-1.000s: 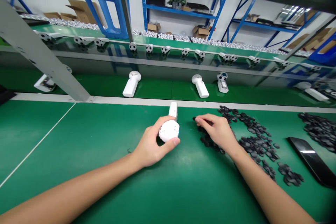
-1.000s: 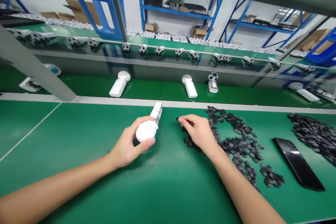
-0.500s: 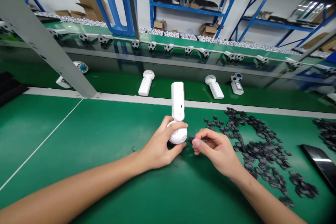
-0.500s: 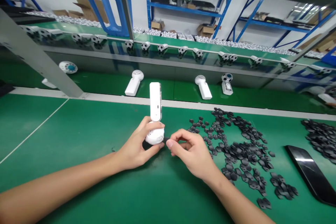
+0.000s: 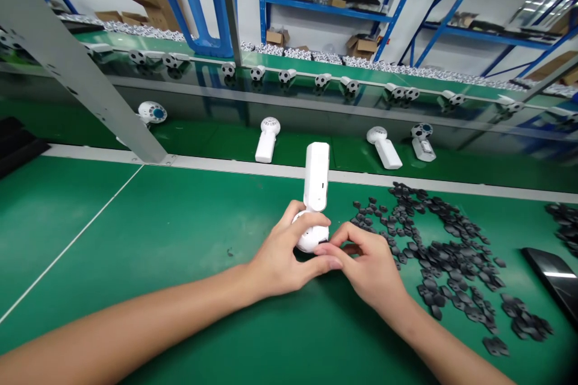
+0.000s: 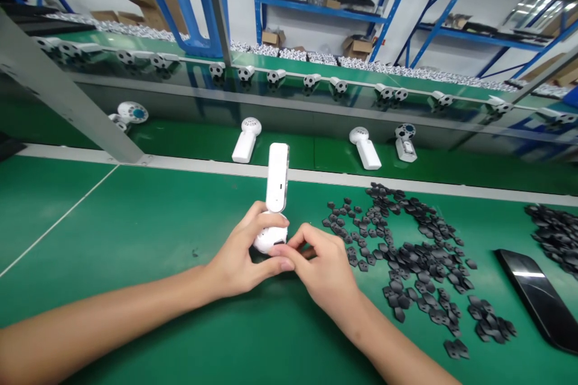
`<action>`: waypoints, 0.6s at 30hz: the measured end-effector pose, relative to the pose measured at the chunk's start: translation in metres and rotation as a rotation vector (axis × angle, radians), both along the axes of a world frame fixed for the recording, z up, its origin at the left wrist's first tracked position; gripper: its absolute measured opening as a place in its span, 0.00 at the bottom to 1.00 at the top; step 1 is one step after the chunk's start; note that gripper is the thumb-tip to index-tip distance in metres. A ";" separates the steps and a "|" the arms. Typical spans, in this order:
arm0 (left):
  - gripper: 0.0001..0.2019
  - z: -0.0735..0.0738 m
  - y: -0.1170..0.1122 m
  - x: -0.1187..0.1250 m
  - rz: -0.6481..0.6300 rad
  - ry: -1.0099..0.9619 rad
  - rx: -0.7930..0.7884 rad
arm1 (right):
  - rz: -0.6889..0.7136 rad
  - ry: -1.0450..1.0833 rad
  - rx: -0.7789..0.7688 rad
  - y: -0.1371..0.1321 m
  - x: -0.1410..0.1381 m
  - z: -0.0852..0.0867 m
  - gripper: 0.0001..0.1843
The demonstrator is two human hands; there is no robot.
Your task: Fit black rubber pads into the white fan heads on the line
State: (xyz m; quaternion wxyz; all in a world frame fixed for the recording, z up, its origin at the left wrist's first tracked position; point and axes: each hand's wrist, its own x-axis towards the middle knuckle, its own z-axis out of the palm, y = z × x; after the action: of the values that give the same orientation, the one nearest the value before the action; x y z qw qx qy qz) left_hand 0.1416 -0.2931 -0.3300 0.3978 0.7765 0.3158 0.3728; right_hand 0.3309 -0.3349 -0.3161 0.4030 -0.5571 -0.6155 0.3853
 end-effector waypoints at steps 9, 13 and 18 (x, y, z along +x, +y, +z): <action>0.14 0.002 0.009 -0.002 -0.049 -0.017 -0.010 | 0.228 -0.234 0.173 0.017 0.023 0.003 0.16; 0.10 0.004 0.010 -0.008 -0.053 0.037 -0.081 | -0.015 -0.449 0.242 0.038 0.067 0.002 0.16; 0.08 0.006 0.011 -0.016 -0.088 0.086 -0.112 | -0.150 -0.717 0.180 0.058 0.101 -0.012 0.13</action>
State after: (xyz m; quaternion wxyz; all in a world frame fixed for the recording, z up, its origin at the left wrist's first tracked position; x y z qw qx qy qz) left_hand 0.1253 -0.2817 -0.3244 0.4429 0.7814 0.3184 0.3031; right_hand 0.4319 -0.2773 -0.3284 0.2363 -0.6624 -0.7065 0.0796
